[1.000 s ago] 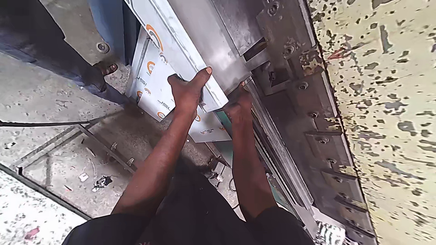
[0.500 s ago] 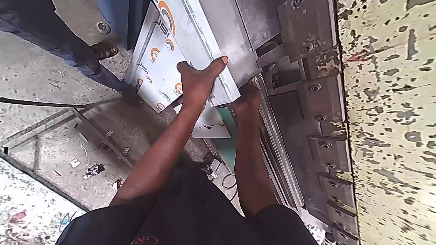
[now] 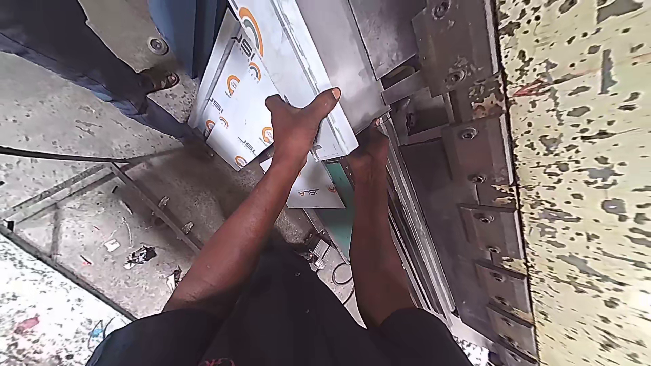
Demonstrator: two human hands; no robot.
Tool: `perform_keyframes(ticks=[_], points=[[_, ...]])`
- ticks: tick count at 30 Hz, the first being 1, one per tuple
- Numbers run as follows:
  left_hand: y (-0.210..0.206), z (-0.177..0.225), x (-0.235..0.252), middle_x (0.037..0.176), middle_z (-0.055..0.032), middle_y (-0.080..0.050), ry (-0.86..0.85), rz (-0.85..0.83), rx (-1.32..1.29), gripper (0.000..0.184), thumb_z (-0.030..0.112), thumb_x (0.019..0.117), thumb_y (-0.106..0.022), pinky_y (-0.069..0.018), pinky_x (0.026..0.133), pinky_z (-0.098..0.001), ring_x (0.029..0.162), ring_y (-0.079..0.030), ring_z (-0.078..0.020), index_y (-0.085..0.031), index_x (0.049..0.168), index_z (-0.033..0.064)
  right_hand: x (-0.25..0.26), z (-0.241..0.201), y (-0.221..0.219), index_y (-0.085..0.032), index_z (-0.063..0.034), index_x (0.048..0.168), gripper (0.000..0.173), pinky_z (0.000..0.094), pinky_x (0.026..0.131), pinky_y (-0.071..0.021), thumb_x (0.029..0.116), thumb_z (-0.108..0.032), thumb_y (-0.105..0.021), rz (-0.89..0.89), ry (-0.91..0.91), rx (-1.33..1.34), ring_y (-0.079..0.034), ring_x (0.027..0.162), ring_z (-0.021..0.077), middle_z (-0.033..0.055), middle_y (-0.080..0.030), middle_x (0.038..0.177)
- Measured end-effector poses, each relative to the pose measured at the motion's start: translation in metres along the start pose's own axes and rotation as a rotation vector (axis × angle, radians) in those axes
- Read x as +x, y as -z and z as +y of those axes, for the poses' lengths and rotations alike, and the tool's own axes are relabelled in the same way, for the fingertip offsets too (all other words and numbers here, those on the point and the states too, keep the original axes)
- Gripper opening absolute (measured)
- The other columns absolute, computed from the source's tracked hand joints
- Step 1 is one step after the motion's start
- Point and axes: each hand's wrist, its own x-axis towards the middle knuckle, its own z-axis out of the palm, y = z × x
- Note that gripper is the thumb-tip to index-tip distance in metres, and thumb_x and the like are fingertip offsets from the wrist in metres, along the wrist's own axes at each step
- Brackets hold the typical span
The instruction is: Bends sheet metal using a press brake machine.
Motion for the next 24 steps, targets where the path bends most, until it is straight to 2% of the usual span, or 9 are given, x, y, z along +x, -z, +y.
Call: perform_keyframes(ticks=[3, 5, 8, 14, 16, 18, 19, 21, 24], points=[[0.000, 0.000, -0.001, 0.106, -0.0167, -0.067, -0.004, 0.003, -0.005, 0.098, 0.034, 0.0684, -0.095, -0.0663, 0.071, -0.0420, 0.087, -0.073, -0.0238, -0.033, 0.137, 0.0030, -0.001, 0.000, -0.001, -0.050, -0.0076, 0.134, 0.041, 0.0533, 0.097, -0.0565, 0.1098, -0.040, -0.042, 0.004, -0.003, 0.033, -0.066, 0.114, 0.0286, 0.0158, -0.065, 0.122], [0.000, 0.000, -0.001, 0.109, -0.0172, -0.066, -0.011, -0.002, -0.009, 0.099, 0.034, 0.0689, -0.095, -0.0663, 0.074, -0.0429, 0.090, -0.073, -0.0244, -0.032, 0.138, 0.0027, -0.001, 0.000, -0.001, -0.051, -0.0074, 0.133, 0.042, 0.0544, 0.097, -0.0562, 0.1096, -0.041, -0.041, -0.003, -0.012, 0.044, -0.066, 0.114, 0.0293, 0.0157, -0.065, 0.122], [0.001, -0.002, -0.001, 0.105, -0.0180, -0.068, -0.015, -0.008, -0.026, 0.096, 0.033, 0.0707, -0.094, -0.0665, 0.071, -0.0438, 0.085, -0.074, -0.0261, -0.032, 0.137, 0.0023, -0.003, 0.000, -0.002, -0.050, -0.0079, 0.136, 0.044, 0.0556, 0.098, -0.0555, 0.1098, -0.042, -0.041, 0.011, -0.016, 0.041, -0.065, 0.118, 0.0295, 0.0152, -0.065, 0.126], [-0.001, 0.001, -0.002, 0.098, -0.0184, -0.068, 0.019, 0.004, 0.006, 0.094, 0.035, 0.0738, -0.092, -0.0653, 0.066, -0.0444, 0.078, -0.073, -0.0272, -0.032, 0.138, 0.0033, -0.002, 0.001, -0.008, -0.053, -0.0075, 0.135, 0.043, 0.0515, 0.088, -0.0606, 0.1057, -0.039, -0.054, 0.138, 0.013, -0.015, -0.069, 0.107, 0.0285, 0.0155, -0.067, 0.120], [-0.001, 0.000, -0.002, 0.100, -0.0183, -0.066, 0.022, -0.002, 0.045, 0.094, 0.037, 0.0747, -0.091, -0.0648, 0.068, -0.0458, 0.081, -0.072, -0.0276, -0.032, 0.139, 0.0035, -0.002, -0.001, -0.007, -0.052, -0.0095, 0.137, 0.044, 0.0514, 0.086, -0.0612, 0.1046, -0.039, -0.057, 0.163, 0.005, -0.014, -0.069, 0.108, 0.0288, 0.0151, -0.066, 0.123], [0.000, -0.005, -0.012, 0.103, -0.0185, -0.067, 0.032, 0.008, 0.122, 0.092, 0.038, 0.0762, -0.090, -0.0632, 0.070, -0.0468, 0.083, -0.071, -0.0276, -0.036, 0.141, 0.0021, -0.014, -0.003, 0.000, -0.053, -0.0127, 0.137, 0.043, 0.0487, 0.089, -0.0594, 0.1023, -0.036, -0.061, 0.196, 0.012, -0.028, -0.066, 0.111, 0.0260, 0.0115, -0.065, 0.126], [0.002, 0.000, -0.012, 0.108, -0.0200, -0.067, 0.034, 0.007, 0.160, 0.092, 0.038, 0.0780, -0.089, -0.0615, 0.075, -0.0489, 0.089, -0.070, -0.0291, -0.036, 0.144, 0.0025, -0.016, -0.003, -0.008, -0.053, -0.0139, 0.139, 0.045, 0.0480, 0.090, -0.0583, 0.1009, -0.034, -0.064, 0.206, 0.008, -0.023, -0.065, 0.113, 0.0258, 0.0107, -0.064, 0.128], [-0.001, 0.007, -0.005, 0.107, -0.0228, -0.067, 0.013, 0.036, 0.161, 0.091, 0.031, 0.0780, -0.090, -0.0618, 0.076, -0.0480, 0.089, -0.070, -0.0297, -0.037, 0.143, -0.0016, -0.020, -0.006, -0.025, -0.052, -0.0113, 0.138, 0.042, 0.0464, 0.082, -0.0595, 0.1018, -0.030, -0.062, 0.216, 0.019, -0.034, -0.066, 0.105, 0.0257, 0.0126, -0.064, 0.122], [-0.003, 0.009, -0.005, 0.105, -0.0237, -0.066, 0.022, 0.034, 0.079, 0.094, 0.028, 0.0764, -0.091, -0.0638, 0.073, -0.0461, 0.084, -0.071, -0.0289, -0.032, 0.142, -0.0026, -0.023, -0.006, -0.025, -0.051, -0.0094, 0.136, 0.040, 0.0457, 0.079, -0.0603, 0.1040, -0.032, -0.057, 0.212, 0.013, -0.029, -0.068, 0.100, 0.0245, 0.0131, -0.065, 0.118]])
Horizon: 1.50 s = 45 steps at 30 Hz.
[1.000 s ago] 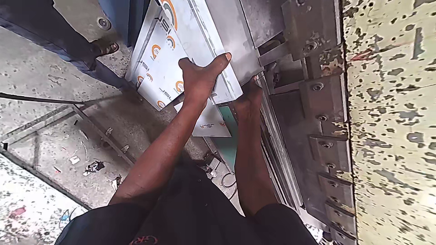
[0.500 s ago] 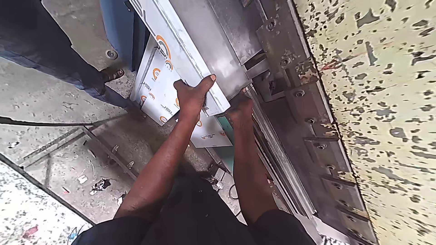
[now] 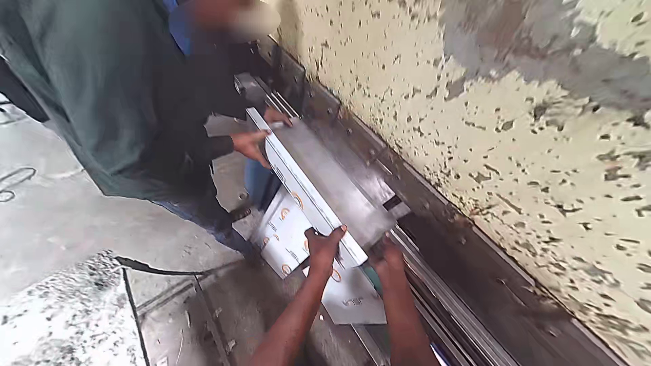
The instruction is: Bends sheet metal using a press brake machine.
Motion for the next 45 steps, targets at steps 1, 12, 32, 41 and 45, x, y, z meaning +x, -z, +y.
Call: perform_keyframes(ticks=[1, 12, 32, 41, 45], points=[[0.000, 0.000, 0.000, 0.105, -0.0235, -0.065, 0.007, -0.007, -0.026, 0.094, 0.028, 0.0755, -0.092, -0.0637, 0.072, -0.0462, 0.084, -0.071, -0.0291, -0.032, 0.142, -0.0015, -0.001, -0.001, -0.001, -0.052, -0.0095, 0.135, 0.039, 0.0458, 0.078, -0.0609, 0.1042, -0.033, -0.057, 0.015, 0.000, 0.006, -0.068, 0.098, 0.0245, 0.0134, -0.065, 0.117], [0.001, -0.001, 0.000, 0.103, -0.0225, -0.065, 0.012, -0.032, -0.096, 0.093, 0.026, 0.0732, -0.093, -0.0643, 0.070, -0.0447, 0.082, -0.072, -0.0282, -0.032, 0.139, 0.0003, 0.007, 0.004, 0.003, -0.053, -0.0092, 0.133, 0.039, 0.0472, 0.078, -0.0612, 0.1054, -0.036, -0.055, 0.010, 0.007, -0.008, -0.069, 0.097, 0.0251, 0.0140, -0.066, 0.114], [0.003, -0.008, 0.007, 0.106, -0.0223, -0.065, 0.007, -0.018, -0.064, 0.098, 0.030, 0.0707, -0.094, -0.0636, 0.074, -0.0458, 0.087, -0.071, -0.0275, -0.032, 0.140, 0.0004, 0.006, 0.007, -0.002, -0.055, -0.0045, 0.125, 0.035, 0.0455, 0.074, -0.0614, 0.1063, -0.034, -0.052, 0.064, 0.012, 0.000, -0.069, 0.089, 0.0245, 0.0146, -0.067, 0.103], [0.006, -0.016, 0.005, 0.105, -0.0200, -0.067, 0.024, -0.032, 0.054, 0.097, 0.043, 0.0771, -0.089, -0.0637, 0.069, -0.0481, 0.083, -0.072, -0.0294, -0.030, 0.144, 0.0046, 0.020, 0.016, 0.017, -0.058, -0.0112, 0.131, 0.041, 0.0478, 0.085, -0.0600, 0.1007, -0.038, -0.062, 0.020, 0.038, -0.037, -0.068, 0.102, 0.0247, 0.0109, -0.068, 0.115], [0.005, -0.015, 0.009, 0.099, -0.0186, -0.067, 0.003, -0.013, 0.012, 0.095, 0.042, 0.0756, -0.090, -0.0642, 0.064, -0.0453, 0.078, -0.073, -0.0277, -0.032, 0.140, 0.0033, 0.024, 0.015, 0.015, -0.057, -0.0093, 0.130, 0.041, 0.0490, 0.081, -0.0615, 0.1025, -0.040, -0.059, 0.002, 0.009, -0.035, -0.070, 0.097, 0.0255, 0.0124, -0.068, 0.110]])
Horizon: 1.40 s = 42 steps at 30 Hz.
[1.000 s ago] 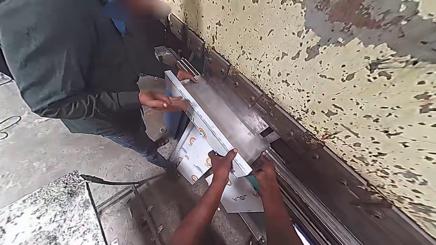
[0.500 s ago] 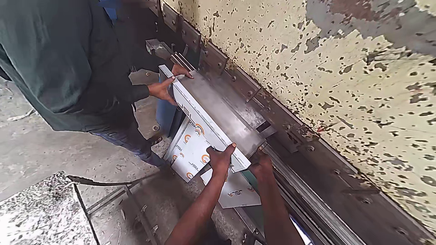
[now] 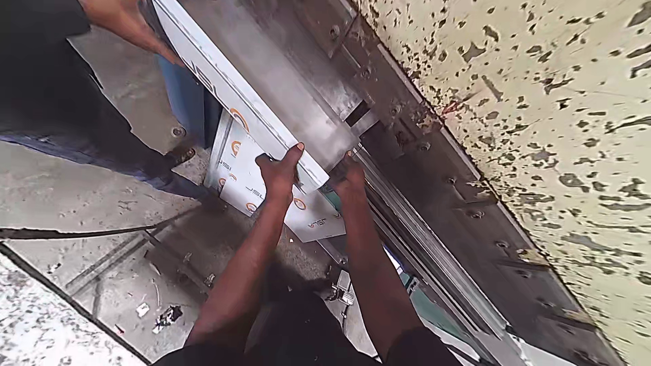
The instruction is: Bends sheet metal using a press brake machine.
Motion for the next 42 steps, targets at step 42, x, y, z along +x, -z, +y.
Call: perform_keyframes(ticks=[42], points=[[-0.0017, -0.0019, -0.0010, 0.105, -0.0176, -0.067, -0.091, -0.043, -0.117, 0.091, 0.034, 0.0746, -0.091, -0.0664, 0.072, -0.0437, 0.087, -0.074, -0.0264, -0.032, 0.136, 0.0015, -0.0012, -0.0057, -0.0006, -0.050, -0.0080, 0.140, 0.046, 0.0503, 0.096, -0.0586, 0.1069, -0.039, -0.051, -0.055, -0.031, 0.050, -0.066, 0.118, 0.0282, 0.0149, -0.064, 0.130]])
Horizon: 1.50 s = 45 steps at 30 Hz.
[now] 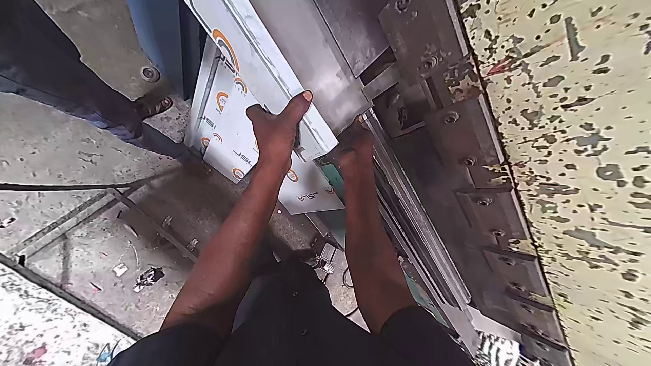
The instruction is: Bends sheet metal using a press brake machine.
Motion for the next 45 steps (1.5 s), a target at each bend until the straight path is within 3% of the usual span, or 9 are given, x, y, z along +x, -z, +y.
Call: perform_keyframes(ticks=[11, 21, 27, 40, 45], points=[[0.0003, -0.0025, 0.0024, 0.106, -0.0182, -0.067, -0.001, 0.006, -0.018, 0.093, 0.033, 0.0726, -0.093, -0.0669, 0.074, -0.0448, 0.089, -0.074, -0.0269, -0.032, 0.135, 0.0015, 0.0045, 0.0012, 0.0023, -0.048, -0.0067, 0.141, 0.042, 0.0538, 0.101, -0.0552, 0.1086, -0.034, -0.048, -0.050, 0.033, 0.027, -0.062, 0.126, 0.0303, 0.0168, -0.062, 0.135], [0.0003, -0.0046, 0.0039, 0.109, -0.0178, -0.067, -0.007, 0.024, -0.017, 0.098, 0.036, 0.0692, -0.094, -0.0669, 0.076, -0.0451, 0.092, -0.074, -0.0260, -0.032, 0.136, 0.0015, 0.0062, 0.0013, 0.0048, -0.047, -0.0088, 0.143, 0.047, 0.0544, 0.103, -0.0542, 0.1094, -0.042, -0.044, -0.097, 0.006, -0.006, -0.061, 0.127, 0.0306, 0.0159, -0.061, 0.137], [0.0004, -0.0024, 0.0019, 0.109, -0.0174, -0.066, 0.012, 0.022, -0.003, 0.098, 0.037, 0.0709, -0.093, -0.0668, 0.076, -0.0446, 0.091, -0.074, -0.0254, -0.031, 0.138, 0.0021, 0.0076, -0.0001, 0.0051, -0.049, -0.0073, 0.138, 0.042, 0.0523, 0.099, -0.0561, 0.1095, -0.038, -0.044, -0.104, 0.005, 0.010, -0.065, 0.119, 0.0295, 0.0159, -0.064, 0.129], [-0.0008, -0.0015, 0.0018, 0.110, -0.0174, -0.066, -0.002, 0.025, -0.017, 0.098, 0.035, 0.0697, -0.094, -0.0664, 0.077, -0.0438, 0.092, -0.073, -0.0247, -0.031, 0.138, 0.0018, 0.0076, -0.0007, 0.0050, -0.049, -0.0082, 0.139, 0.045, 0.0523, 0.097, -0.0569, 0.1095, -0.042, -0.043, -0.108, -0.004, 0.008, -0.065, 0.119, 0.0288, 0.0152, -0.064, 0.129], [-0.0009, -0.0023, 0.0030, 0.109, -0.0176, -0.066, -0.009, 0.016, -0.015, 0.098, 0.035, 0.0701, -0.094, -0.0665, 0.076, -0.0447, 0.092, -0.073, -0.0254, -0.031, 0.137, 0.0015, 0.0055, -0.0021, 0.0045, -0.051, -0.0071, 0.134, 0.041, 0.0512, 0.094, -0.0587, 0.1087, -0.039, -0.046, -0.092, 0.005, -0.006, -0.067, 0.112, 0.0279, 0.0149, -0.066, 0.121]])
